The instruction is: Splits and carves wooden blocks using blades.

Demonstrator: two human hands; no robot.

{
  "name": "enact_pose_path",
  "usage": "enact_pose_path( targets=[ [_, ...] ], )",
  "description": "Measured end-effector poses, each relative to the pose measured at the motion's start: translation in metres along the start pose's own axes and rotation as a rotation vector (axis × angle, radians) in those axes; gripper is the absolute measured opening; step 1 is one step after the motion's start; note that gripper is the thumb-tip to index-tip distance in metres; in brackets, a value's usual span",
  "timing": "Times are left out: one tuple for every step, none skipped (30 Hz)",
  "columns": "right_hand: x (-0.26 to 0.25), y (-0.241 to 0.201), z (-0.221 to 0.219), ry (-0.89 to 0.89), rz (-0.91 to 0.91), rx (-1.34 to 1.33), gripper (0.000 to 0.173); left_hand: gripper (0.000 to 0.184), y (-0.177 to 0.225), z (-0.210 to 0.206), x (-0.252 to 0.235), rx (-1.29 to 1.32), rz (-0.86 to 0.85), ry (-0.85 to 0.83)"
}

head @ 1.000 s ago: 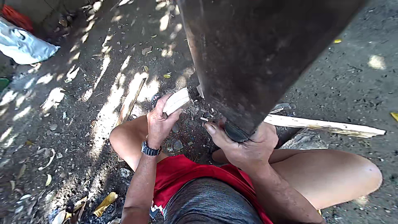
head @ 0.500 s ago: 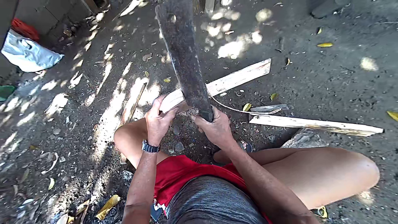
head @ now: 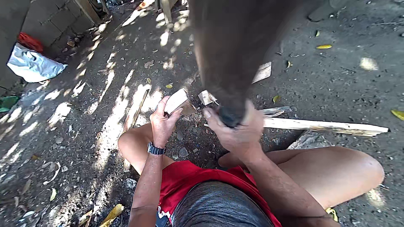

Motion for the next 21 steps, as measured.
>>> enact_pose_path(
  targets=[
    [0.013, 0.028, -0.017, -0.109, -0.094, 0.094, 0.031, 0.065, 0.0, 0.0, 0.001, -0.004, -0.007, -0.002],
    [0.031, 0.062, -0.036, -0.259, -0.212, 0.188, 0.036, 0.063, 0.001, -0.001, 0.003, -0.018, -0.011, -0.002],
    [0.053, 0.096, -0.052, -0.431, -0.348, 0.255, 0.041, 0.061, 0.001, 0.0, 0.007, -0.041, -0.015, 0.007],
    [0.076, 0.126, -0.062, -0.569, -0.481, 0.285, 0.046, 0.058, 0.001, 0.003, 0.009, -0.058, -0.015, 0.014],
    [0.095, 0.146, -0.069, -0.644, -0.573, 0.292, 0.05, 0.056, 0.0, 0.007, 0.008, -0.053, -0.015, 0.027],
    [0.108, 0.156, -0.07, -0.664, -0.617, 0.297, 0.052, 0.056, -0.002, 0.009, 0.008, -0.028, -0.016, 0.045],
    [0.116, 0.156, -0.067, -0.662, -0.633, 0.303, 0.053, 0.056, -0.005, 0.009, 0.011, -0.004, -0.013, 0.061],
    [0.12, 0.147, -0.06, -0.648, -0.628, 0.3, 0.052, 0.056, -0.007, 0.009, 0.016, -0.003, -0.006, 0.066],
    [0.118, 0.135, -0.055, -0.608, -0.595, 0.29, 0.051, 0.056, -0.007, 0.008, 0.019, -0.003, 0.003, 0.054],
    [0.105, 0.122, -0.05, -0.539, -0.532, 0.273, 0.049, 0.056, -0.006, 0.006, 0.016, 0.009, 0.002, 0.039],
    [0.087, 0.107, -0.047, -0.459, -0.456, 0.245, 0.047, 0.057, -0.005, 0.004, 0.01, 0.01, -0.003, 0.026],
    [0.069, 0.091, -0.042, -0.377, -0.382, 0.207, 0.044, 0.059, -0.003, 0.002, 0.006, 0.005, 0.001, 0.016],
    [0.052, 0.075, -0.036, -0.292, -0.306, 0.162, 0.04, 0.061, -0.002, 0.0, 0.003, 0.015, 0.007, 0.006],
    [0.034, 0.058, -0.029, -0.211, -0.235, 0.108, 0.036, 0.062, -0.001, -0.002, -0.001, 0.04, 0.014, -0.004],
    [0.019, 0.04, -0.02, -0.146, -0.174, 0.049, 0.034, 0.063, 0.0, -0.003, -0.004, 0.06, 0.014, -0.009],
    [0.006, 0.025, -0.011, -0.09, -0.114, 0.0, 0.032, 0.063, 0.001, -0.004, -0.005, 0.067, 0.011, -0.01],
    [-0.005, 0.011, -0.001, -0.043, -0.056, -0.041, 0.03, 0.063, 0.001, -0.005, -0.006, 0.061, 0.016, -0.006],
    [-0.013, -0.001, 0.007, 0.003, 0.002, -0.079, 0.029, 0.062, 0.002, -0.005, -0.007, 0.05, 0.015, -0.002],
    [-0.018, -0.009, 0.014, 0.044, 0.05, -0.102, 0.027, 0.061, 0.003, -0.005, -0.007, 0.037, 0.01, 0.005],
    [-0.02, -0.013, 0.017, 0.07, 0.073, -0.116, 0.026, 0.059, 0.003, -0.006, -0.008, 0.027, 0.005, 0.013],
    [-0.018, -0.011, 0.017, 0.067, 0.071, -0.111, 0.026, 0.058, 0.003, -0.007, -0.008, 0.028, 0.001, 0.017]
  ],
)
Point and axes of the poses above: each hand's wrist, its own x-axis away from the middle knuckle, its own z-axis out of the back of the hand, y = z × x, the point moved 6 cm from there along -x, towards the middle knuckle, and after that the axes turned 6 degrees about x, right-handed, at the moved point
